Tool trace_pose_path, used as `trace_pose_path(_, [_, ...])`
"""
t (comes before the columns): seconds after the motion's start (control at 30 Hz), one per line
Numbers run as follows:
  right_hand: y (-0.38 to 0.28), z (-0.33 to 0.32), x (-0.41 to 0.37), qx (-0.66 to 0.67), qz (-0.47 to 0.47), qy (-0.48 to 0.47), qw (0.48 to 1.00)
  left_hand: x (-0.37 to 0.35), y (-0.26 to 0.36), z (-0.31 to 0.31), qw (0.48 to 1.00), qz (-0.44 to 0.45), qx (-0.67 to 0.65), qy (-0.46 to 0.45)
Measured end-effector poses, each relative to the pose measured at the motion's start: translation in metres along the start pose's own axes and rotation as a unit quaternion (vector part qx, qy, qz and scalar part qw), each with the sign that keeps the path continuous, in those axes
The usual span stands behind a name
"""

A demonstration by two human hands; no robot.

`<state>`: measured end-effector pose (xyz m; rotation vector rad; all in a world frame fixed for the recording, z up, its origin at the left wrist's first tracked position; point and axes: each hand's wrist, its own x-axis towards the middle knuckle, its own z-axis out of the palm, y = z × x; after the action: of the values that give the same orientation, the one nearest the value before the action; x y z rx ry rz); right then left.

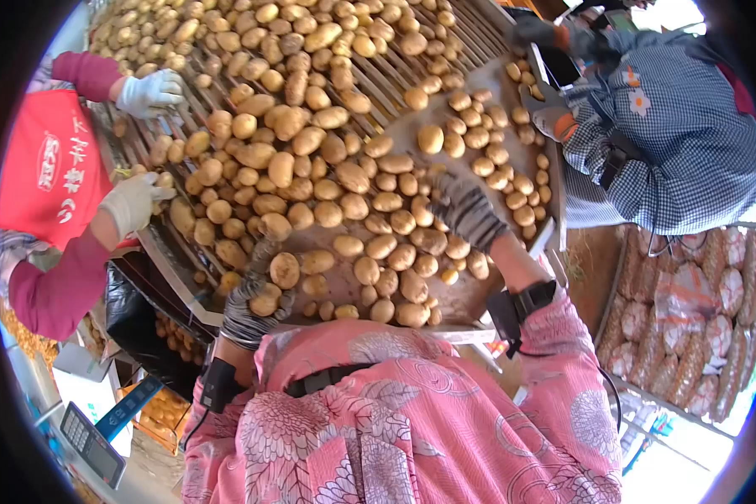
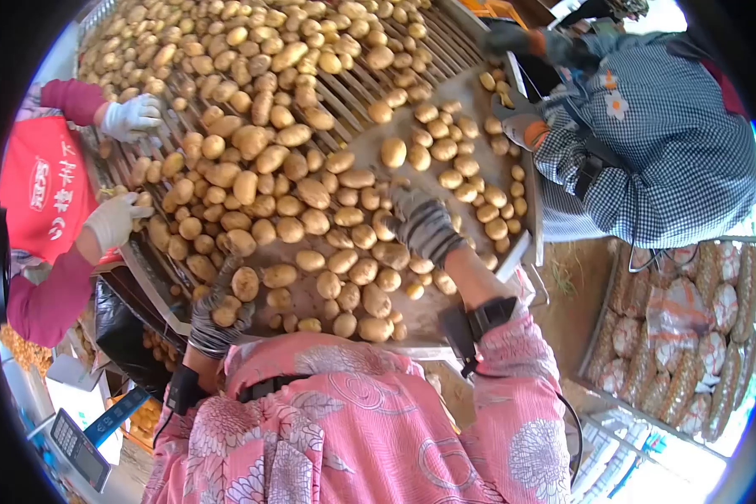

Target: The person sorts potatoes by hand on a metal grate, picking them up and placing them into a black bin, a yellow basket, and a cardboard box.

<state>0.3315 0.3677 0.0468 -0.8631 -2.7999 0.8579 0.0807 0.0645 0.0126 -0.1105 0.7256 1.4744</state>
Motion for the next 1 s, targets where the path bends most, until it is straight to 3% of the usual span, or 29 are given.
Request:
trace_pose_path(0.07, [0.009, 0.013, -0.051, 0.0, 0.04, -0.06, 0.997, -0.001, -0.009, -0.019, 0.997, -0.048, -0.049, 0.019])
trace_pose_path(0.1, [-0.001, 0.015, -0.072, -0.066, 0.011, -0.053, 0.996, -0.002, -0.008, -0.025, 0.991, -0.083, -0.092, 0.04])
trace_pose_path(0.13, [-0.003, 0.023, -0.092, -0.022, 0.044, -0.091, 0.995, -0.002, -0.008, -0.007, 0.99, -0.065, -0.072, 0.099])
trace_pose_path(0.17, [-0.001, 0.036, -0.108, -0.02, 0.056, -0.143, 0.988, 0.0, -0.007, -0.008, 0.991, -0.065, -0.07, 0.097])
trace_pose_path(0.23, [-0.016, 0.052, -0.122, -0.079, -0.035, -0.109, 0.99, 0.004, -0.009, -0.013, 0.978, -0.107, -0.148, 0.101])
trace_pose_path(0.27, [-0.029, 0.055, -0.116, -0.079, -0.034, -0.106, 0.991, 0.003, -0.006, -0.001, 0.98, -0.102, -0.145, 0.091])
trace_pose_path(0.3, [-0.046, 0.055, -0.108, -0.088, 0.043, -0.167, 0.981, 0.001, -0.005, 0.012, 0.98, -0.102, -0.143, 0.091])
trace_pose_path(0.33, [-0.055, 0.055, -0.103, -0.095, 0.118, -0.226, 0.962, -0.001, -0.004, 0.025, 0.993, -0.074, -0.086, 0.036])
trace_pose_path(0.37, [-0.046, 0.065, -0.102, -0.094, 0.118, -0.224, 0.963, -0.002, -0.004, 0.031, 0.998, -0.045, -0.028, -0.019])
trace_pose_path(0.43, [-0.018, 0.09, -0.095, -0.137, -0.013, -0.057, 0.989, -0.003, -0.004, 0.006, 0.998, -0.049, -0.003, -0.025])
trace_pose_path(0.47, [-0.018, 0.083, -0.088, -0.138, -0.013, -0.056, 0.989, -0.004, -0.004, 0.001, 0.998, -0.052, 0.019, -0.031])
trace_pose_path(0.57, [-0.031, 0.051, -0.065, -0.114, 0.079, -0.092, 0.986, -0.008, -0.008, -0.001, 1.0, 0.017, -0.007, 0.017])
trace_pose_path(0.6, [-0.054, 0.029, -0.06, -0.097, 0.156, -0.152, 0.971, -0.01, -0.005, -0.004, 1.0, 0.02, -0.007, 0.015])
trace_pose_path(0.63, [-0.049, 0.032, -0.065, -0.101, 0.153, -0.15, 0.972, -0.011, -0.002, -0.006, 1.0, 0.014, -0.024, 0.009])
trace_pose_path(0.67, [-0.035, 0.045, -0.079, -0.135, -0.03, -0.132, 0.982, -0.011, -0.001, -0.008, 0.999, 0.008, -0.042, 0.002])
trace_pose_path(0.7, [-0.021, 0.063, -0.094, -0.165, -0.211, -0.111, 0.957, -0.011, -0.002, -0.009, 0.999, 0.012, -0.044, -0.004])
trace_pose_path(0.77, [0.01, 0.126, -0.136, 0.035, 0.055, -0.176, 0.982, -0.01, -0.004, -0.01, 0.998, 0.018, -0.064, 0.023])
trace_pose_path(0.9, [-0.037, 0.052, -0.109, -0.079, -0.002, -0.245, 0.966, -0.006, -0.006, -0.006, 0.999, -0.002, 0.0, 0.037])
trace_pose_path(0.97, [-0.024, 0.046, -0.086, -0.072, 0.08, -0.192, 0.975, -0.002, -0.005, -0.012, 0.999, -0.005, 0.019, 0.039])
trace_pose_path(1.0, [-0.022, 0.037, -0.076, -0.063, 0.068, -0.123, 0.988, -0.003, -0.003, -0.014, 0.999, -0.006, 0.021, 0.04])
